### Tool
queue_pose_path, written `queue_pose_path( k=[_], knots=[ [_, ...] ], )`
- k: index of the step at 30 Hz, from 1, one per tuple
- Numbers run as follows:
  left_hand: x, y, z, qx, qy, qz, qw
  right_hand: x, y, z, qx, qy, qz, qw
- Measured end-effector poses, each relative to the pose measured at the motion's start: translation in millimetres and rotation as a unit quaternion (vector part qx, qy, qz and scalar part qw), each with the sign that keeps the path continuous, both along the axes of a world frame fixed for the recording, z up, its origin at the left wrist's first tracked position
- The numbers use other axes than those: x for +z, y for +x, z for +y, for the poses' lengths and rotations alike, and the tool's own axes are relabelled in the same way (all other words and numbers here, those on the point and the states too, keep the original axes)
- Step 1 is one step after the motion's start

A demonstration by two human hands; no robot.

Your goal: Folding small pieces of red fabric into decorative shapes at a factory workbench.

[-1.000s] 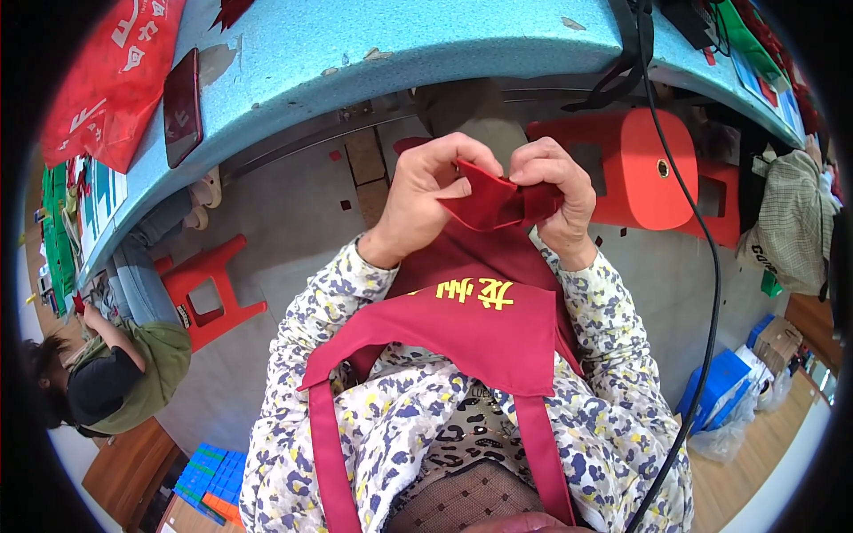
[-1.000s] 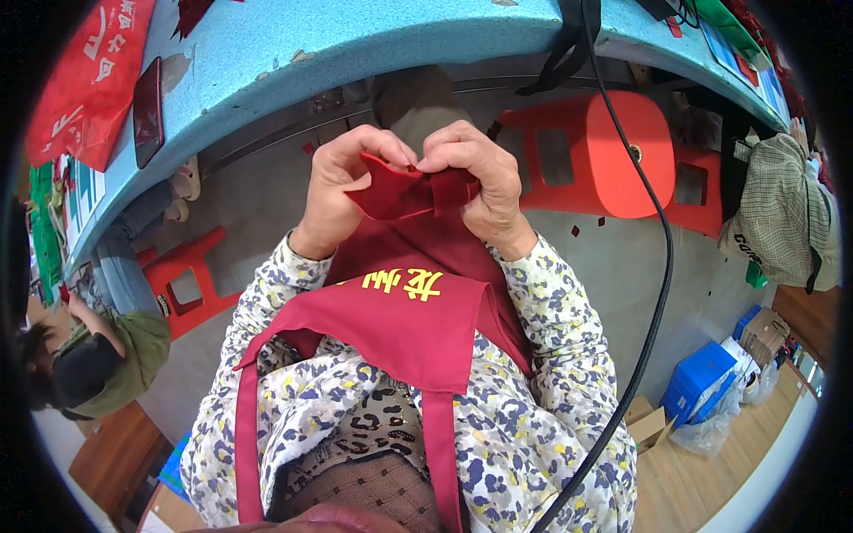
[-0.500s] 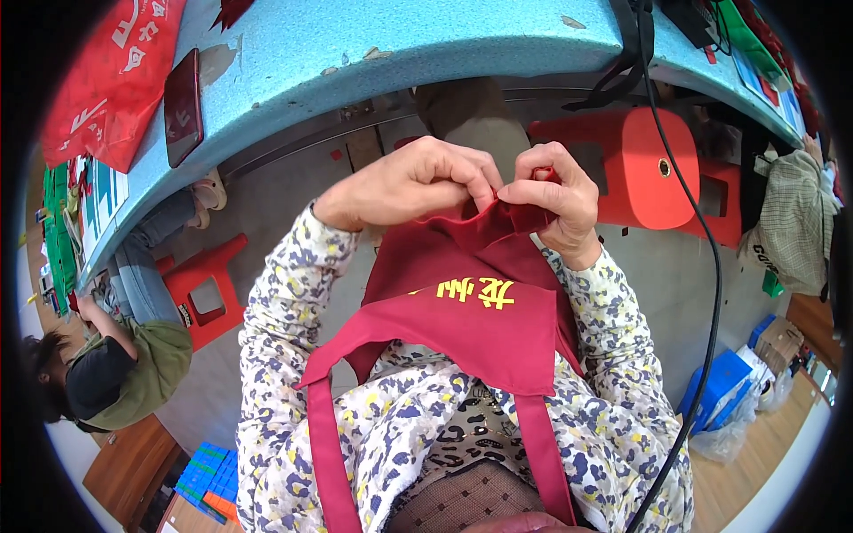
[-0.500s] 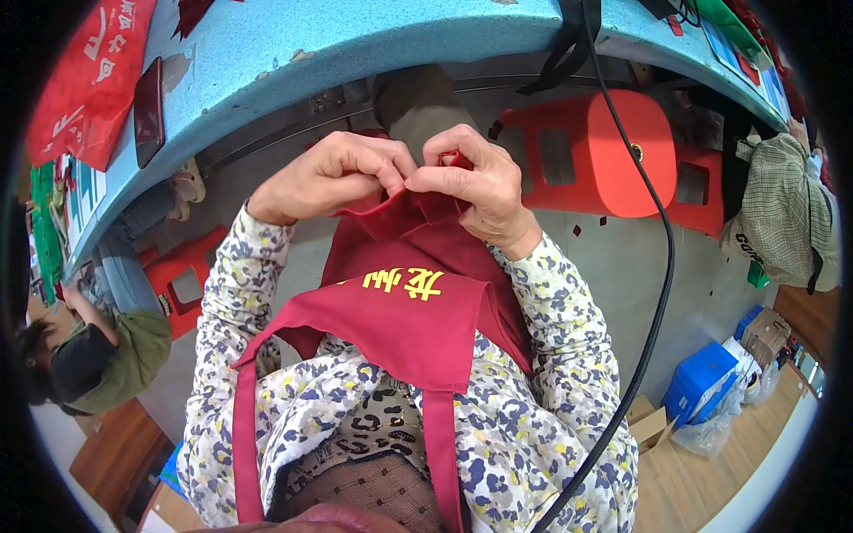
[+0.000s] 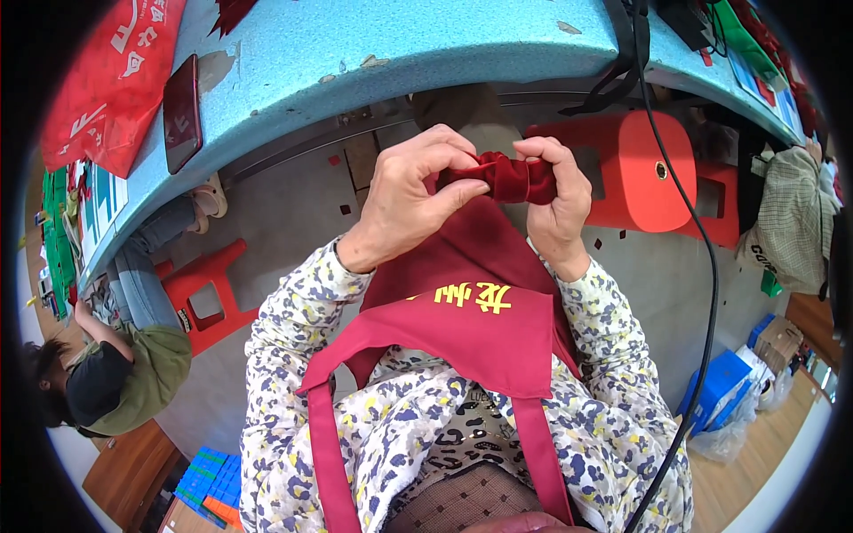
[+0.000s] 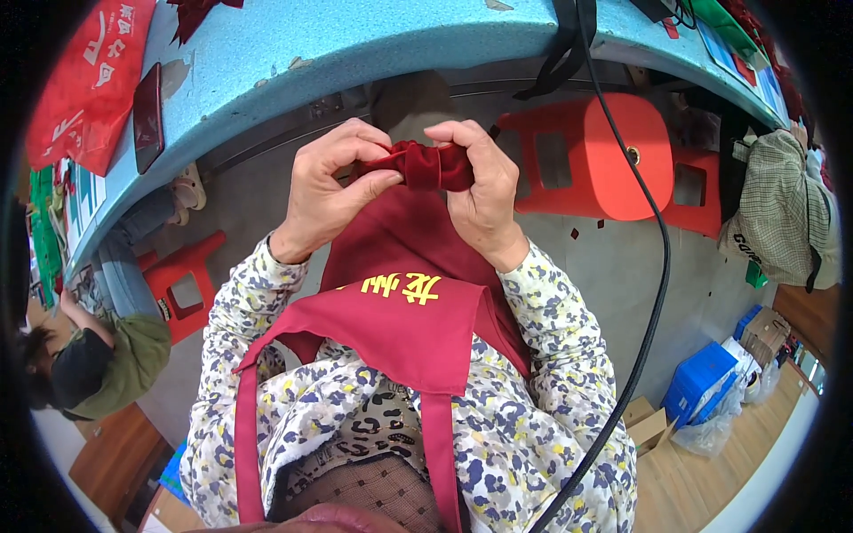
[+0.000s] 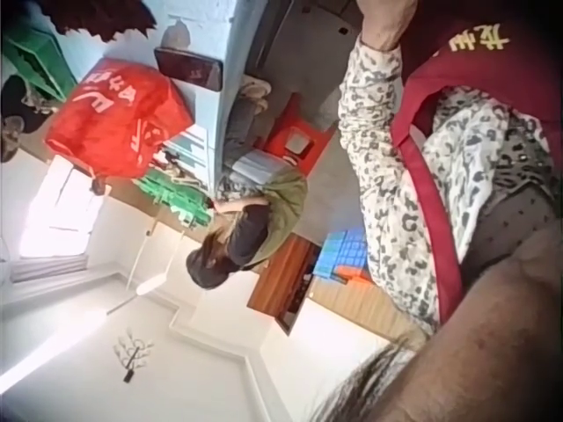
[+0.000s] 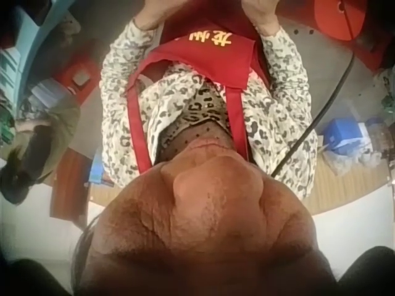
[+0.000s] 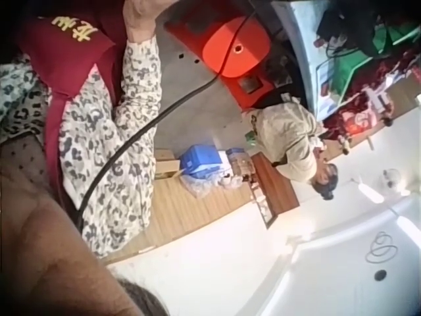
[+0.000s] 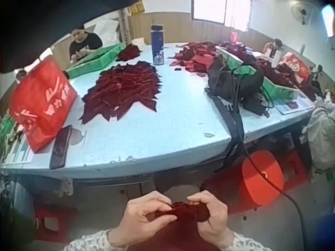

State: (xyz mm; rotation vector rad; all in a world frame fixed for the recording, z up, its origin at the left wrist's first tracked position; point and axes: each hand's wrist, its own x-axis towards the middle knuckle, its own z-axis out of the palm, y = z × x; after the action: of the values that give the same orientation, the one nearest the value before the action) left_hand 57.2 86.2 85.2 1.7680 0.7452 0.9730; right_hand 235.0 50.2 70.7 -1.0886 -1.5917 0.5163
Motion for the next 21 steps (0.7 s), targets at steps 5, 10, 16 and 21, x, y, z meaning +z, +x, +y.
queue_pose_path(
  k=[5, 10, 16, 21],
  knots=[
    [7, 11, -4, 0.022, 0.051, -0.027, 0.998, 7, 4, -9, -0.022, -0.051, 0.056, 0.997],
    [9, 13, -7, -0.006, 0.071, -0.016, 0.997, 8, 14, -13, -0.025, -0.029, -0.009, 0.999],
    [10, 41, 1, 0.019, 0.182, -0.045, 0.982, 14, 35, -12, 0.0, -0.102, 0.071, 0.992],
    [7, 82, -9, 0.055, -0.055, -0.186, 0.979, 33, 74, -8, 0.043, -0.109, 0.085, 0.989]
  ],
)
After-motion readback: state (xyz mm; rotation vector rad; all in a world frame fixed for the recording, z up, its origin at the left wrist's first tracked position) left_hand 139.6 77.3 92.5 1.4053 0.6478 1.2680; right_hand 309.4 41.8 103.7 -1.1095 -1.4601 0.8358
